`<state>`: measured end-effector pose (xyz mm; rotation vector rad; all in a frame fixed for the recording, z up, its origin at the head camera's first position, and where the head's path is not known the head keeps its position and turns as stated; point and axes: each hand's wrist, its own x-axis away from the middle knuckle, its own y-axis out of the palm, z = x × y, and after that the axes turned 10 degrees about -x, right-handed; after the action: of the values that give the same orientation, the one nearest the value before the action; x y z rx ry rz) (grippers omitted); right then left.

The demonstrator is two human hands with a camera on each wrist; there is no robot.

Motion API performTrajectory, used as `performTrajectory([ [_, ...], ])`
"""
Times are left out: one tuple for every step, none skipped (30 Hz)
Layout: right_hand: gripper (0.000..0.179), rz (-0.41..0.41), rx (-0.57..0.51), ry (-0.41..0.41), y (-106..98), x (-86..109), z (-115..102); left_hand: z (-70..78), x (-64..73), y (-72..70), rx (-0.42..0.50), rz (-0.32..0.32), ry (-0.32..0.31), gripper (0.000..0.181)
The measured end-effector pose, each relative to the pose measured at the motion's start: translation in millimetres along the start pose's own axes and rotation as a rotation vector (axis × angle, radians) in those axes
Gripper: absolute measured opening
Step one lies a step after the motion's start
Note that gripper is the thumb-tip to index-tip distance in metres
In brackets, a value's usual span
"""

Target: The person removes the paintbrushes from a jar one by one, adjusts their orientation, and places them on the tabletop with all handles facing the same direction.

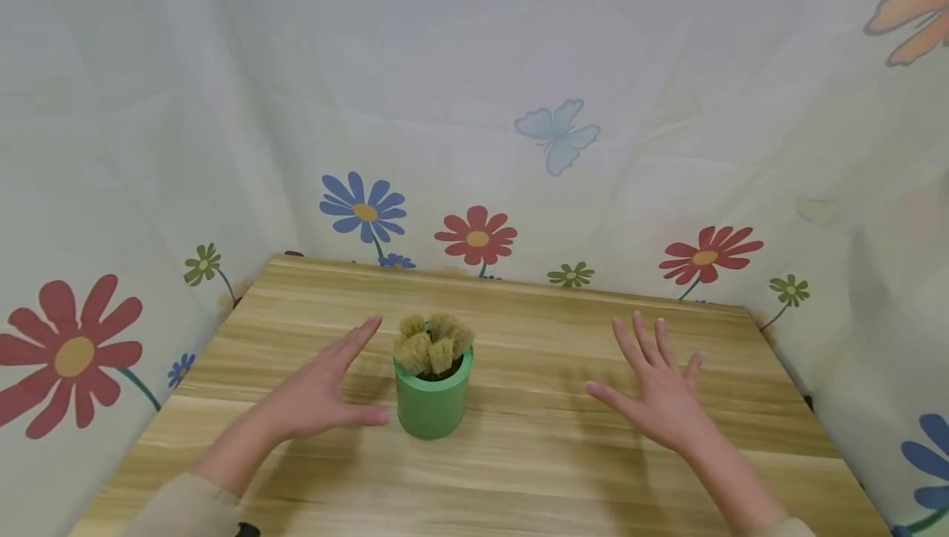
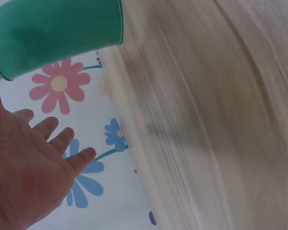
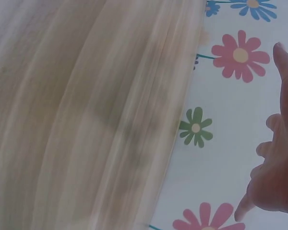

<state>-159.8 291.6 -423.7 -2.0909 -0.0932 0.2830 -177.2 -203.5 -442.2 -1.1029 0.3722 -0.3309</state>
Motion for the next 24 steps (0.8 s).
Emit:
performTrajectory([
  [0.104,-0.002,-0.012,-0.004,0,-1.1,-3,0.7,-1.3,0.9,0.018,-0.006,0.002,0.126],
  [0.104,-0.005,-0.023,-0.007,0,-2.1,-5,1.3,-2.4,1.7,0.033,-0.012,0.002,0.126],
  [0.104,-0.009,-0.035,-0.010,0,-3.1,-8,1.8,-3.8,3.1,0.047,-0.018,0.001,0.127],
  [0.104,-0.014,-0.046,-0.014,0,-4.2,-10,1.9,-4.9,4.8,0.059,-0.020,0.003,0.127],
  [0.104,-0.017,-0.057,-0.020,1,-5.3,-13,2.0,-5.9,6.8,0.070,-0.022,0.002,0.127],
  [0.104,-0.018,-0.069,-0.027,1,-6.4,-15,2.3,-6.8,8.7,0.089,-0.024,0.000,0.128],
  [0.103,-0.021,-0.078,-0.032,1,-7.5,-17,2.6,-7.7,10.7,0.112,-0.025,-0.001,0.128],
  [0.103,-0.024,-0.085,-0.037,2,-8.7,-19,3.0,-8.5,12.9,0.133,-0.026,-0.001,0.128],
  [0.103,-0.026,-0.090,-0.042,2,-9.8,-21,3.7,-9.5,15.0,0.161,-0.027,-0.001,0.128],
  [0.103,-0.027,-0.100,-0.045,3,-10.9,-23,4.5,-10.6,17.0,0.193,-0.026,0.000,0.128],
  [0.103,-0.028,-0.108,-0.047,3,-12.0,-25,5.3,-11.5,19.1,0.222,-0.024,-0.002,0.127],
  [0.103,-0.029,-0.116,-0.050,4,-13.0,-26,6.3,-12.3,20.9,0.254,-0.022,-0.002,0.127],
  [0.103,-0.031,-0.125,-0.051,5,-13.9,-28,7.2,-13.1,22.9,0.282,-0.017,-0.002,0.127],
  [0.103,-0.033,-0.136,-0.053,6,-14.7,-30,8.3,-14.0,24.8,0.308,-0.012,0.000,0.127],
  [0.103,-0.037,-0.151,-0.056,7,-15.5,-32,9.2,-14.8,26.9,0.334,-0.005,0.001,0.127],
  [0.103,-0.041,-0.165,-0.059,8,-16.2,-34,10.2,-15.5,28.9,0.357,0.001,0.000,0.128],
  [0.102,-0.043,-0.176,-0.064,9,-16.9,-36,11.4,-16.2,30.9,0.378,0.007,-0.003,0.128],
  [0.102,-0.045,-0.189,-0.069,10,-17.5,-38,12.7,-17.0,32.8,0.399,0.014,-0.005,0.128],
  [0.101,-0.048,-0.203,-0.073,11,-18.2,-40,14.2,-17.9,34.7,0.416,0.021,-0.008,0.129],
  [0.101,-0.049,-0.214,-0.079,12,-18.8,-42,15.7,-18.8,36.4,0.434,0.029,-0.012,0.129],
  [0.101,-0.051,-0.227,-0.085,13,-19.6,-44,17.2,-19.8,38.1,0.452,0.040,-0.016,0.128],
  [0.100,-0.051,-0.238,-0.091,13,-20.5,-47,19.0,-20.8,39.5,0.472,0.053,-0.021,0.127],
  [0.100,-0.054,-0.252,-0.098,14,-21.5,-49,20.6,-21.6,40.7,0.488,0.069,-0.023,0.126],
  [0.100,-0.059,-0.265,-0.104,15,-22.4,-52,21.9,-22.3,41.9,0.505,0.085,-0.024,0.124],
])
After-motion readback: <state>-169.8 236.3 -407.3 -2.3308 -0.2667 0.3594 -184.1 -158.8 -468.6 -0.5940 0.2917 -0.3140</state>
